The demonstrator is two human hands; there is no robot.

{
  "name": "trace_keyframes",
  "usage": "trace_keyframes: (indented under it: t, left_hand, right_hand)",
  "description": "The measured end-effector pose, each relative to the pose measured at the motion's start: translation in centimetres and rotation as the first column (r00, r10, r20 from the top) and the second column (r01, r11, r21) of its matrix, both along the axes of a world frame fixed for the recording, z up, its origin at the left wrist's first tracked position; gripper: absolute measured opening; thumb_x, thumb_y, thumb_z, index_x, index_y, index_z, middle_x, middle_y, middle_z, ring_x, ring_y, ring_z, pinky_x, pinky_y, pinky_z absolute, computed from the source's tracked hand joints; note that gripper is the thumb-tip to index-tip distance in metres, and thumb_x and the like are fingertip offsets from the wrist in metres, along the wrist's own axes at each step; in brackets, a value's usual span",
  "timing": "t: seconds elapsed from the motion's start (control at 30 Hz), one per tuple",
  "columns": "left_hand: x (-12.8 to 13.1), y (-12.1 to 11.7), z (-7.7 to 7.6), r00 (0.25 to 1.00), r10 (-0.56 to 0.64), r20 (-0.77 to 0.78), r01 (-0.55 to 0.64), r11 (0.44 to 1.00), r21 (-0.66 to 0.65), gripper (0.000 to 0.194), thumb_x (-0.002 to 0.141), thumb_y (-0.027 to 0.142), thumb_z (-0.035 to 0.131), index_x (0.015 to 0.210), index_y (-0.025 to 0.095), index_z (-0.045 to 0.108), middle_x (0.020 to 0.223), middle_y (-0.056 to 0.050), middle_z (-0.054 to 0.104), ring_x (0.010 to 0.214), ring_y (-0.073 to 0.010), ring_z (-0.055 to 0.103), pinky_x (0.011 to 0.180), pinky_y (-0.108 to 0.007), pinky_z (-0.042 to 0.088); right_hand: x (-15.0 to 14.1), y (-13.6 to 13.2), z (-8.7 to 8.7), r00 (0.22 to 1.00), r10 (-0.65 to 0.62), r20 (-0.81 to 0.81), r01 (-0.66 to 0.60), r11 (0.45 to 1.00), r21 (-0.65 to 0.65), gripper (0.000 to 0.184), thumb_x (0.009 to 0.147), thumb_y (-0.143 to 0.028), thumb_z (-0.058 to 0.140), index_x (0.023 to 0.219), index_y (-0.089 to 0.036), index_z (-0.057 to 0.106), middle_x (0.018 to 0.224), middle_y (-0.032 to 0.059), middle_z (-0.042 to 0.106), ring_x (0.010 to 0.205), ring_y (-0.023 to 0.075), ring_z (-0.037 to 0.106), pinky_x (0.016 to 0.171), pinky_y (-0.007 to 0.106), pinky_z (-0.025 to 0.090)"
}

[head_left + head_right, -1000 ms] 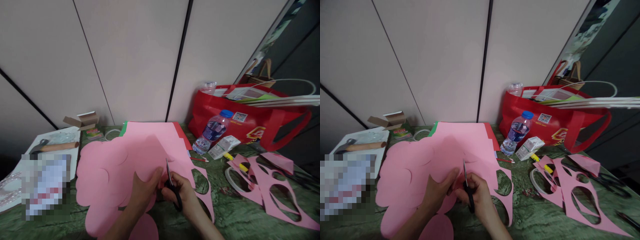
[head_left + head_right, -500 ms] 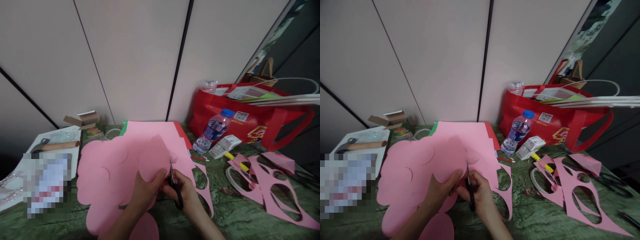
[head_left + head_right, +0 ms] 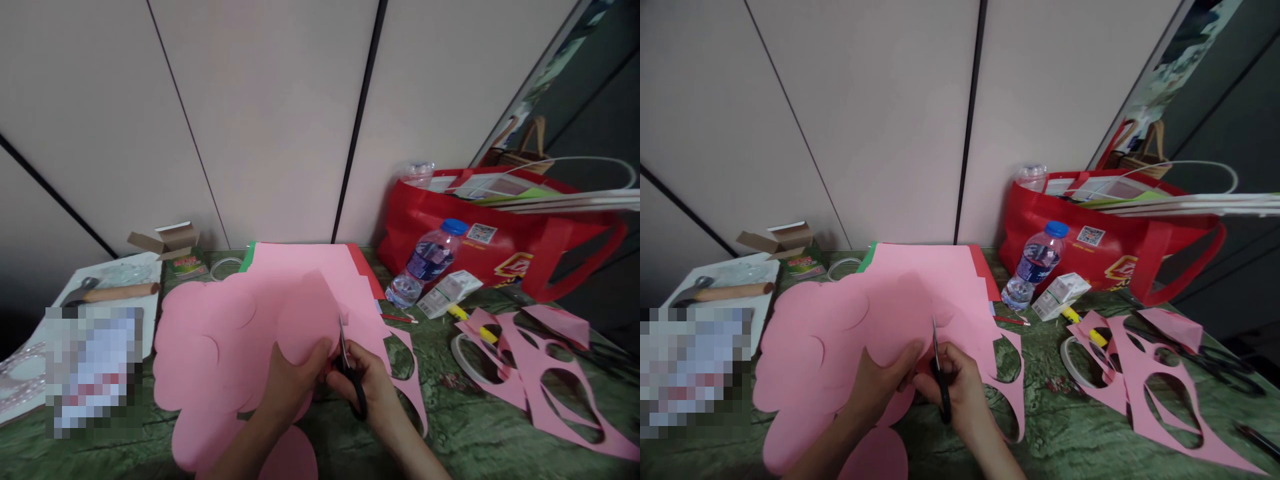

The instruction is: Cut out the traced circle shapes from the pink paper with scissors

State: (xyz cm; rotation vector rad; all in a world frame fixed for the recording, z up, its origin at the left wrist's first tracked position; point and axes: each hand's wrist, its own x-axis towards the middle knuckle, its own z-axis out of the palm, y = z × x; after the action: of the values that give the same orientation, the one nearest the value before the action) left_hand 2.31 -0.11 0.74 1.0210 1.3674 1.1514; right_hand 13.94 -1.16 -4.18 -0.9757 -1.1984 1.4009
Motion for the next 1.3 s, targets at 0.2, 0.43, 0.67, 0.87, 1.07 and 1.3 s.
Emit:
trace_keyframes:
  t: [0.2, 0.43, 0.67, 0.87, 1.07, 1.3]
  left_hand:
    - [0.1, 0.0, 0.1, 0.999, -0.001, -0.043, 0.002, 1.000, 0.031, 0.035, 0.065, 0.029, 0.062, 0.037, 0.017, 0.045, 0.031, 0.005, 0.040, 0.033, -0.0069, 0.035, 0.036, -0.020, 0.027]
    - [0.1, -0.1, 0.1, 0.998, -0.001, -0.059, 0.005, 0.998, 0.064, 0.037, 0.067, 0.028, 0.061, 0.035, 0.017, 0.044, 0.031, 0.005, 0.039, 0.033, -0.0069, 0.034, 0.036, -0.021, 0.027]
    - [-0.2, 0.0, -0.2, 0.994, -0.017, -0.104, 0.023, 0.998, 0.059, 0.038, 0.067, 0.030, 0.060, 0.035, 0.017, 0.045, 0.031, 0.005, 0.040, 0.034, -0.0081, 0.036, 0.037, -0.021, 0.029]
    - [-0.6, 0.3, -0.6, 0.991, -0.036, -0.132, 0.044, 0.997, 0.056, 0.041, 0.068, 0.033, 0.059, 0.033, 0.018, 0.045, 0.029, 0.004, 0.039, 0.032, -0.0088, 0.038, 0.037, -0.022, 0.030]
    - [-0.6, 0.3, -0.7, 0.989, -0.041, -0.145, 0.050, 0.997, 0.060, 0.043, 0.070, 0.033, 0.058, 0.032, 0.018, 0.044, 0.028, 0.005, 0.038, 0.032, -0.0084, 0.038, 0.037, -0.021, 0.030]
    - [-0.4, 0.4, -0.2, 0.998, -0.017, -0.066, 0.021, 0.997, 0.069, 0.043, 0.070, 0.032, 0.057, 0.032, 0.018, 0.042, 0.028, 0.005, 0.037, 0.030, -0.0071, 0.035, 0.036, -0.021, 0.029]
  right_hand:
    - [-0.1, 0.0, 0.2, 1.000, 0.006, -0.003, -0.006, 1.000, -0.011, 0.032, 0.059, -0.041, 0.075, 0.070, -0.019, 0.055, 0.055, -0.0036, 0.055, 0.043, 0.0101, 0.038, 0.042, 0.022, 0.030]
    - [-0.1, 0.0, 0.3, 1.000, 0.005, -0.025, -0.006, 1.000, -0.021, 0.030, 0.058, -0.038, 0.076, 0.069, -0.018, 0.056, 0.055, -0.0036, 0.056, 0.043, 0.0094, 0.039, 0.042, 0.021, 0.029]
    - [0.0, 0.1, 0.4, 1.000, -0.004, 0.003, 0.004, 0.999, -0.050, 0.034, 0.056, -0.041, 0.077, 0.067, -0.018, 0.054, 0.053, -0.0039, 0.054, 0.040, 0.0084, 0.036, 0.038, 0.020, 0.026]
    - [-0.1, 0.1, 0.5, 1.000, -0.016, 0.022, 0.017, 0.998, -0.055, 0.035, 0.055, -0.042, 0.076, 0.066, -0.018, 0.053, 0.049, -0.0051, 0.050, 0.038, 0.0079, 0.036, 0.036, 0.020, 0.025]
    - [0.0, -0.1, 1.0, 0.999, 0.000, 0.049, 0.005, 0.996, -0.094, 0.035, 0.055, -0.040, 0.077, 0.066, -0.017, 0.053, 0.043, -0.0064, 0.048, 0.035, 0.0075, 0.035, 0.035, 0.019, 0.025]
    - [-0.1, -0.1, 0.5, 1.000, 0.024, -0.006, -0.024, 0.997, -0.073, 0.031, 0.057, -0.033, 0.078, 0.066, -0.016, 0.053, 0.045, -0.0073, 0.047, 0.037, 0.0067, 0.037, 0.036, 0.018, 0.028]
